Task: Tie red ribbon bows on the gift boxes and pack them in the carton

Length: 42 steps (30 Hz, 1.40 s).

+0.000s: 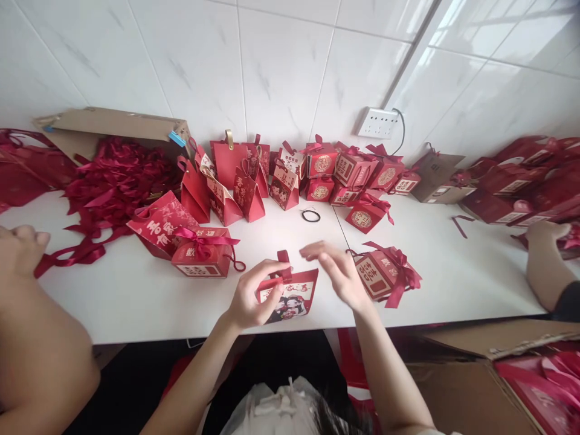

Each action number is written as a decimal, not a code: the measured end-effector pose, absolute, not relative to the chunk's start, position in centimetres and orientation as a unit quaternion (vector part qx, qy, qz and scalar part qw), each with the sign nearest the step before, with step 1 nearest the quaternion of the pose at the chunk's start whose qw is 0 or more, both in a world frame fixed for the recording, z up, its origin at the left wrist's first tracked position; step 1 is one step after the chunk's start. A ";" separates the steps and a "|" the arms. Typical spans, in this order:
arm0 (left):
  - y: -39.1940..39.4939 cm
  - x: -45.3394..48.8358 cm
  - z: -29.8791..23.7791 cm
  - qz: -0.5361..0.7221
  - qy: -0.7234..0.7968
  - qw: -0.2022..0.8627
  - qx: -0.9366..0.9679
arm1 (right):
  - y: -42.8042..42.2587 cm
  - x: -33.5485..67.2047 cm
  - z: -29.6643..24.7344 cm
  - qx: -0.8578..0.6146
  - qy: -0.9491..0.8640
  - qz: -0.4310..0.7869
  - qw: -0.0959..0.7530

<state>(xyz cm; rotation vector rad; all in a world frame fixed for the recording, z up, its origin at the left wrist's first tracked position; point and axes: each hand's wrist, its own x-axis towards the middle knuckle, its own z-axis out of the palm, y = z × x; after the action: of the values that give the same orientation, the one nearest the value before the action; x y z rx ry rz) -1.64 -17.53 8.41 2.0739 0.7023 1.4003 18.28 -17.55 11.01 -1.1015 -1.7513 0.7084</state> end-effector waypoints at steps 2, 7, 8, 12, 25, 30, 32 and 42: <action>-17.5 -1.4 8.9 0.503 0.284 0.286 0.765 | -20.6 17.2 12.0 -0.431 -0.715 0.283 0.473; -18.2 -0.1 11.2 0.444 0.346 0.387 0.730 | -22.7 16.2 11.8 -0.512 -0.660 0.223 0.502; -18.4 0.1 11.6 0.429 0.365 0.415 0.715 | -22.7 16.3 11.8 -0.523 -0.650 0.223 0.505; -19.0 0.8 12.5 0.384 0.406 0.509 0.655 | -23.0 17.2 12.3 -0.541 -0.640 0.223 0.498; -16.3 2.6 9.5 0.494 0.219 0.186 0.820 | -20.8 18.3 8.7 -0.499 -0.635 0.205 0.553; -16.3 3.2 7.7 0.520 0.241 0.192 0.796 | -20.1 18.2 6.5 -0.467 -0.634 0.199 0.584; -16.5 3.3 7.5 0.538 0.247 0.197 0.781 | -20.2 18.0 6.3 -0.458 -0.639 0.194 0.587; -17.2 3.6 7.1 0.584 0.226 0.178 0.759 | -20.4 17.2 5.5 -0.452 -0.624 0.133 0.623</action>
<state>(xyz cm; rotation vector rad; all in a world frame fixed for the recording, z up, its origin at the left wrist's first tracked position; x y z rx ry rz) 3.57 -17.16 7.13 2.1469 0.6396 1.6531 17.20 -20.39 5.51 -1.0380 -1.4327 0.3051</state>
